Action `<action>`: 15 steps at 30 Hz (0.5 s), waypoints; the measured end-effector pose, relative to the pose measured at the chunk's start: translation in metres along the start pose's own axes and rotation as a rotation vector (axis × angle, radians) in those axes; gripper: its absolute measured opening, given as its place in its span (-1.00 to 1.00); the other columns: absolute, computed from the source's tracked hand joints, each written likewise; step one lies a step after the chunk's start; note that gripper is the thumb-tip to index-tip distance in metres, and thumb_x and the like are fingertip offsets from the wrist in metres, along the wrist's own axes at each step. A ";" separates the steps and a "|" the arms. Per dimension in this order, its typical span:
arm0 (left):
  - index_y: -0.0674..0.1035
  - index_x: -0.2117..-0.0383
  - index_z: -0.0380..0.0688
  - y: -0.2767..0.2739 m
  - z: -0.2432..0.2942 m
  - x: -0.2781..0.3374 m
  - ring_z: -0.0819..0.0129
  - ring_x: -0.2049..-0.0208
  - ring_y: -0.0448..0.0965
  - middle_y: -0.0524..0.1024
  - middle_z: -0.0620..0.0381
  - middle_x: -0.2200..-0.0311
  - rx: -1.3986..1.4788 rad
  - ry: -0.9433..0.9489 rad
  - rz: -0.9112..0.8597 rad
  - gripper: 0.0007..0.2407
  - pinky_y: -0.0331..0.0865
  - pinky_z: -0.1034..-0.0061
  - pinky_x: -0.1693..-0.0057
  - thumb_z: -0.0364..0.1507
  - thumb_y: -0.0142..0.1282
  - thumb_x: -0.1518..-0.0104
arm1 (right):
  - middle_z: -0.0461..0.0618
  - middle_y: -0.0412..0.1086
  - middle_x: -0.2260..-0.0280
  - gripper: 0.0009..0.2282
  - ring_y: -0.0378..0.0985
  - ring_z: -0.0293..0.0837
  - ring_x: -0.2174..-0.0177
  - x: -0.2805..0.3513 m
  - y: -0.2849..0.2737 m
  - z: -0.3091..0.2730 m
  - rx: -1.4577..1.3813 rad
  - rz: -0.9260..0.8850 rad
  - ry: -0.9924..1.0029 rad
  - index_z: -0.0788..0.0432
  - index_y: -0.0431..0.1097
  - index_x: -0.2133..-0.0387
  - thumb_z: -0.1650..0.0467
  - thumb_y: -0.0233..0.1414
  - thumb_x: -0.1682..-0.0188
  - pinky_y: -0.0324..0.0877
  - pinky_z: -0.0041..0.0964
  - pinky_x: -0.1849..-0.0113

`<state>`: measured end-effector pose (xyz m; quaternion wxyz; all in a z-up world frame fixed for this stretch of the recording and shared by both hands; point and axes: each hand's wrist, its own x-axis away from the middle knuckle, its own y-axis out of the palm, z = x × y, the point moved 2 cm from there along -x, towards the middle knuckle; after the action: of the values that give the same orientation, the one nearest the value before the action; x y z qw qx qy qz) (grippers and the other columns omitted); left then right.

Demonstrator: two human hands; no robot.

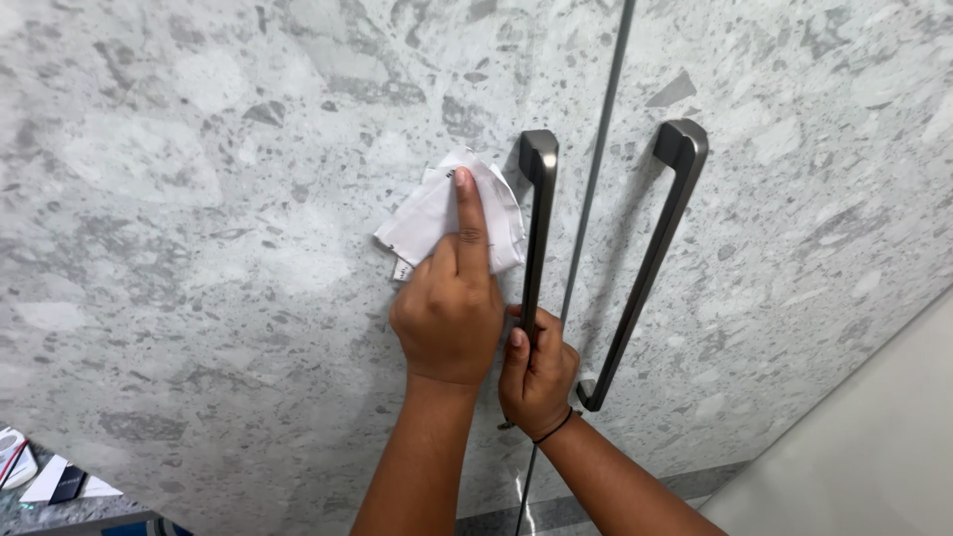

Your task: The person wipes a marble-patterned wall surface with a white paper towel, moving in circular and back-and-forth motions. The person also wipes the vertical metal handles attached to the wall.

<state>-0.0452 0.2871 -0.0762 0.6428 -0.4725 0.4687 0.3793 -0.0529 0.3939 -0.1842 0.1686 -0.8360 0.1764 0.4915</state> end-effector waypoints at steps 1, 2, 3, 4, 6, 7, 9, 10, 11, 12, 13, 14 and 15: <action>0.21 -0.41 -0.14 -0.001 0.000 0.000 0.59 0.66 0.36 0.48 0.34 0.56 0.003 0.012 0.009 -0.48 0.27 0.58 0.55 -0.58 0.05 -0.32 | -0.10 0.34 0.65 -0.81 0.44 -0.23 0.64 -0.001 0.000 -0.002 0.011 0.006 -0.001 0.29 0.32 0.06 0.39 -0.11 -0.20 0.31 -0.33 0.53; 0.22 -0.41 -0.17 -0.002 -0.001 -0.001 0.59 0.68 0.34 0.48 0.34 0.55 0.005 0.024 0.017 -0.49 0.25 0.57 0.56 -0.57 0.06 -0.32 | -0.10 0.34 0.65 -0.80 0.45 -0.22 0.63 -0.003 0.000 -0.004 0.023 0.012 -0.001 0.29 0.32 0.06 0.39 -0.12 -0.20 0.32 -0.32 0.52; 0.22 -0.41 -0.17 -0.003 0.002 -0.002 0.59 0.68 0.34 0.48 0.34 0.55 -0.014 0.015 0.027 -0.49 0.25 0.57 0.56 -0.57 0.06 -0.32 | -0.10 0.34 0.65 -0.80 0.45 -0.22 0.63 -0.003 -0.001 0.001 0.005 0.000 -0.012 0.29 0.32 0.06 0.39 -0.12 -0.20 0.32 -0.32 0.52; 0.25 -0.39 -0.14 -0.004 0.004 -0.003 0.56 0.70 0.32 0.43 0.34 0.60 -0.085 0.024 0.034 -0.48 0.25 0.56 0.57 -0.59 0.07 -0.28 | -0.07 0.36 0.62 -0.80 0.44 -0.20 0.62 -0.003 -0.002 0.005 0.053 0.027 -0.028 0.29 0.34 0.08 0.38 -0.12 -0.20 0.31 -0.31 0.51; 0.28 -0.38 -0.10 -0.010 0.001 -0.003 0.54 0.72 0.30 0.38 0.34 0.65 -0.198 0.030 0.035 -0.47 0.25 0.54 0.57 -0.61 0.08 -0.24 | -0.04 0.37 0.59 -0.81 0.43 -0.18 0.62 -0.001 0.004 0.004 0.060 0.041 -0.039 0.28 0.35 0.11 0.38 -0.12 -0.20 0.30 -0.29 0.51; 0.27 -0.39 -0.10 -0.009 0.001 -0.002 0.52 0.67 0.33 0.38 0.31 0.61 -0.115 0.026 0.045 -0.47 0.29 0.53 0.53 -0.60 0.08 -0.25 | -0.03 0.37 0.58 -0.80 0.43 -0.19 0.60 -0.001 0.003 0.002 0.063 0.058 -0.041 0.29 0.36 0.10 0.37 -0.12 -0.22 0.31 -0.29 0.48; 0.26 -0.41 -0.10 -0.009 0.002 0.002 0.51 0.63 0.36 0.39 0.29 0.57 -0.042 0.019 0.055 -0.46 0.32 0.53 0.49 -0.59 0.09 -0.26 | -0.03 0.37 0.57 -0.79 0.44 -0.19 0.58 0.000 0.003 0.001 0.058 0.071 -0.042 0.29 0.36 0.09 0.37 -0.13 -0.24 0.33 -0.30 0.46; 0.27 -0.41 -0.11 -0.008 0.001 0.005 0.53 0.63 0.37 0.39 0.30 0.58 -0.015 0.013 0.012 -0.46 0.33 0.55 0.50 -0.60 0.08 -0.25 | -0.04 0.38 0.58 -0.79 0.44 -0.22 0.58 0.001 0.004 0.003 0.011 0.061 -0.019 0.30 0.34 0.09 0.36 -0.12 -0.24 0.33 -0.32 0.46; 0.28 -0.41 -0.12 -0.005 0.003 0.006 0.54 0.64 0.38 0.39 0.31 0.59 0.021 0.010 -0.029 -0.45 0.33 0.56 0.51 -0.60 0.08 -0.24 | -0.06 0.39 0.58 -0.79 0.45 -0.25 0.58 0.001 0.003 0.005 -0.029 0.055 0.002 0.31 0.33 0.08 0.36 -0.12 -0.24 0.34 -0.34 0.47; 0.28 -0.41 -0.12 -0.006 0.002 0.009 0.54 0.64 0.38 0.39 0.31 0.59 0.019 0.009 -0.028 -0.45 0.33 0.56 0.51 -0.60 0.08 -0.24 | -0.06 0.39 0.58 -0.79 0.45 -0.25 0.58 0.000 0.004 0.003 -0.032 0.054 0.002 0.31 0.33 0.08 0.36 -0.12 -0.24 0.34 -0.34 0.47; 0.28 -0.41 -0.12 -0.006 0.003 0.012 0.53 0.63 0.39 0.39 0.30 0.59 0.021 0.017 -0.039 -0.44 0.34 0.56 0.51 -0.59 0.10 -0.21 | -0.05 0.39 0.56 -0.79 0.45 -0.25 0.56 -0.001 0.003 0.001 -0.013 0.064 -0.031 0.32 0.32 0.08 0.36 -0.12 -0.25 0.35 -0.35 0.45; 0.28 -0.40 -0.11 -0.006 0.003 0.015 0.52 0.63 0.40 0.39 0.30 0.58 0.023 0.024 -0.049 -0.42 0.35 0.55 0.52 -0.57 0.11 -0.18 | -0.04 0.40 0.53 -0.79 0.46 -0.26 0.54 -0.002 0.002 -0.001 0.006 0.074 -0.063 0.32 0.32 0.07 0.37 -0.12 -0.25 0.35 -0.36 0.43; 0.28 -0.40 -0.11 -0.005 0.003 0.016 0.52 0.63 0.40 0.39 0.30 0.58 0.026 0.026 -0.051 -0.42 0.35 0.55 0.52 -0.57 0.11 -0.18 | -0.04 0.40 0.53 -0.79 0.46 -0.26 0.54 -0.002 0.002 -0.001 0.008 0.076 -0.062 0.32 0.32 0.07 0.37 -0.12 -0.25 0.35 -0.36 0.43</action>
<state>-0.0354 0.2899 -0.0898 0.6522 -0.4807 0.4696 0.3508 -0.0541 0.3918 -0.1828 0.1588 -0.8124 0.2048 0.5223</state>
